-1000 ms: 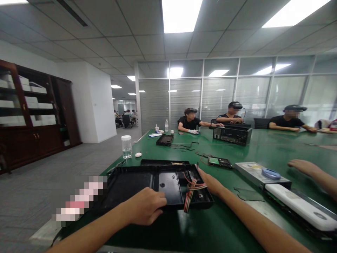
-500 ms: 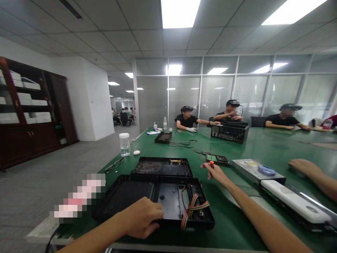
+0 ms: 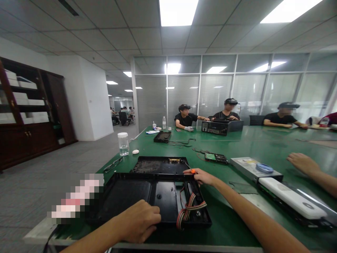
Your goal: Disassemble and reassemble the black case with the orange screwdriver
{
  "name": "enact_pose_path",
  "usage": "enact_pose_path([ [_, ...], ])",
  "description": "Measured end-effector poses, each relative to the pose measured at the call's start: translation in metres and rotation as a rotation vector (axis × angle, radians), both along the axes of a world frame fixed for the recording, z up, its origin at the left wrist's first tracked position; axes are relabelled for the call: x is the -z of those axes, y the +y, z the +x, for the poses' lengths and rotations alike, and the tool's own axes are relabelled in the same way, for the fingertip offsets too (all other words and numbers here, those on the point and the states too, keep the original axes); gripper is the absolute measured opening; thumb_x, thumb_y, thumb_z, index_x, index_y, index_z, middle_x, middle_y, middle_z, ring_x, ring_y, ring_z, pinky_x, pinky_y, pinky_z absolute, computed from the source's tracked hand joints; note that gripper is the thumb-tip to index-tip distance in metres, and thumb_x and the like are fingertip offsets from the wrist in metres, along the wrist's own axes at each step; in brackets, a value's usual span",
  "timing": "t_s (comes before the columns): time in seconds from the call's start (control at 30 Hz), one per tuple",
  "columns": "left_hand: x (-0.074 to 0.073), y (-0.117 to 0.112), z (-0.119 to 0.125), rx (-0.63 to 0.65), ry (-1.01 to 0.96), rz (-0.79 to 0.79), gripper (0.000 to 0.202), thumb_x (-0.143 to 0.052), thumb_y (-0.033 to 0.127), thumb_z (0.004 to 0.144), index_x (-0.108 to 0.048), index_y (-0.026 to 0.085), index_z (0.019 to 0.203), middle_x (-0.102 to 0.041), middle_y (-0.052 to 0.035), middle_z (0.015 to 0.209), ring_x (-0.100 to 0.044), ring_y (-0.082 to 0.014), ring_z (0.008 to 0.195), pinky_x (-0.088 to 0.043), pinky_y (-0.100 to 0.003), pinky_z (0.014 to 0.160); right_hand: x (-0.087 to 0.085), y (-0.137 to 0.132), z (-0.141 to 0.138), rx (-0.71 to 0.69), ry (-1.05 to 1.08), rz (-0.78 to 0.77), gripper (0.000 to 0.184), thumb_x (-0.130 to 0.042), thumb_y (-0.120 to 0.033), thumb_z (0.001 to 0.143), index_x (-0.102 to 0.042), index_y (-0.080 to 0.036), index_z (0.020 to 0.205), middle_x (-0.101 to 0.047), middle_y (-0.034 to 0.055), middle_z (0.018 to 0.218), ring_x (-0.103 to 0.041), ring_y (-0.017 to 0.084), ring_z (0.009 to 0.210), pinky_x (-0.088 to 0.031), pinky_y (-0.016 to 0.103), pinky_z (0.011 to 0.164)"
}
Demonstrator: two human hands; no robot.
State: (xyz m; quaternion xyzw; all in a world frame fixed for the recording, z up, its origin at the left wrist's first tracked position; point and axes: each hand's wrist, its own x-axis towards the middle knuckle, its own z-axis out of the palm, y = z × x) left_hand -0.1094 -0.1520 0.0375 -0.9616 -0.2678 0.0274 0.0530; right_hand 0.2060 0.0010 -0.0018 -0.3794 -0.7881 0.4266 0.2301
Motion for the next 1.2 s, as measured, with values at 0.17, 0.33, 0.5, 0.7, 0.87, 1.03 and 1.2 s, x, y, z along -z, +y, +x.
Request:
enact_pose_path([
  [0.17, -0.001, 0.001, -0.004, -0.009, -0.035, -0.021, 0.008, -0.053, 0.022, 0.076, -0.049, 0.019, 0.081, -0.057, -0.0008, 0.084, -0.057, -0.017, 0.076, -0.043, -0.028, 0.065, -0.013, -0.013, 0.0, -0.023, -0.284, 0.299, 0.048, -0.043, -0.018, 0.067, -0.056, -0.018, 0.113, -0.064, 0.0011, 0.084, -0.054, 0.011, 0.06, -0.044, 0.022, 0.055],
  [0.33, -0.001, 0.004, -0.002, -0.012, -0.041, -0.015, 0.008, -0.053, 0.023, 0.076, -0.05, 0.019, 0.081, -0.057, -0.0008, 0.084, -0.057, -0.017, 0.075, -0.043, -0.027, 0.063, -0.021, -0.024, 0.025, 0.065, -0.431, 0.46, 0.03, -0.046, -0.024, 0.072, -0.063, -0.016, 0.095, -0.066, 0.0029, 0.079, -0.057, 0.014, 0.066, -0.042, 0.022, 0.061],
  [0.5, 0.004, 0.019, 0.002, -0.033, -0.056, 0.015, 0.009, -0.056, 0.024, 0.074, -0.05, 0.018, 0.079, -0.058, -0.0009, 0.083, -0.057, -0.0167, 0.074, -0.043, -0.026, 0.063, -0.01, -0.017, 0.054, 0.147, -0.526, 0.134, 0.029, -0.04, -0.033, 0.077, -0.061, -0.013, 0.072, -0.059, 0.002, 0.048, -0.048, 0.011, 0.038, -0.034, 0.019, 0.039],
  [0.7, -0.001, 0.037, 0.012, -0.059, -0.02, -0.03, 0.017, -0.058, 0.034, 0.074, -0.057, 0.021, 0.083, -0.061, -0.0021, 0.081, -0.058, -0.0193, 0.077, -0.043, -0.027, 0.064, -0.004, -0.004, 0.055, 0.351, -0.483, 0.414, 0.03, -0.046, -0.036, 0.074, -0.056, -0.013, 0.057, -0.056, 0.0014, 0.05, -0.047, 0.011, 0.045, -0.031, 0.02, 0.043],
  [0.87, -0.014, 0.089, 0.022, -0.073, -0.085, -0.082, 0.033, -0.034, 0.041, 0.088, -0.058, 0.019, 0.093, -0.062, -0.0051, 0.087, -0.058, -0.0169, 0.08, -0.043, -0.026, 0.071, 0.006, -0.005, 0.029, 0.358, -0.382, 0.208, 0.042, -0.034, -0.048, 0.082, -0.058, -0.015, 0.073, -0.062, 0.0019, 0.059, -0.046, 0.009, 0.037, -0.031, 0.019, 0.038],
  [1.03, -0.001, 0.162, 0.027, -0.21, -0.139, 0.088, 0.035, -0.055, 0.028, 0.078, -0.05, 0.015, 0.11, -0.056, -0.0101, 0.106, -0.052, -0.021, 0.098, -0.039, -0.029, 0.083, 0.012, -0.007, 0.014, 0.359, -0.417, 0.356, 0.045, -0.036, -0.05, 0.083, -0.059, -0.014, 0.066, -0.059, 0.0018, 0.057, -0.05, 0.011, 0.049, -0.032, 0.02, 0.047],
  [1.2, 0.011, 0.187, 0.025, -0.146, -0.064, 0.051, 0.016, -0.058, 0.022, 0.074, -0.058, 0.016, 0.089, -0.06, -0.0052, 0.093, -0.054, -0.018, 0.088, -0.041, -0.026, 0.078, 0.015, -0.009, 0.012, 0.337, -0.441, 0.501, 0.046, -0.033, -0.05, 0.084, -0.059, -0.015, 0.066, -0.057, 0.0007, 0.058, -0.049, 0.012, 0.053, -0.03, 0.021, 0.05],
])
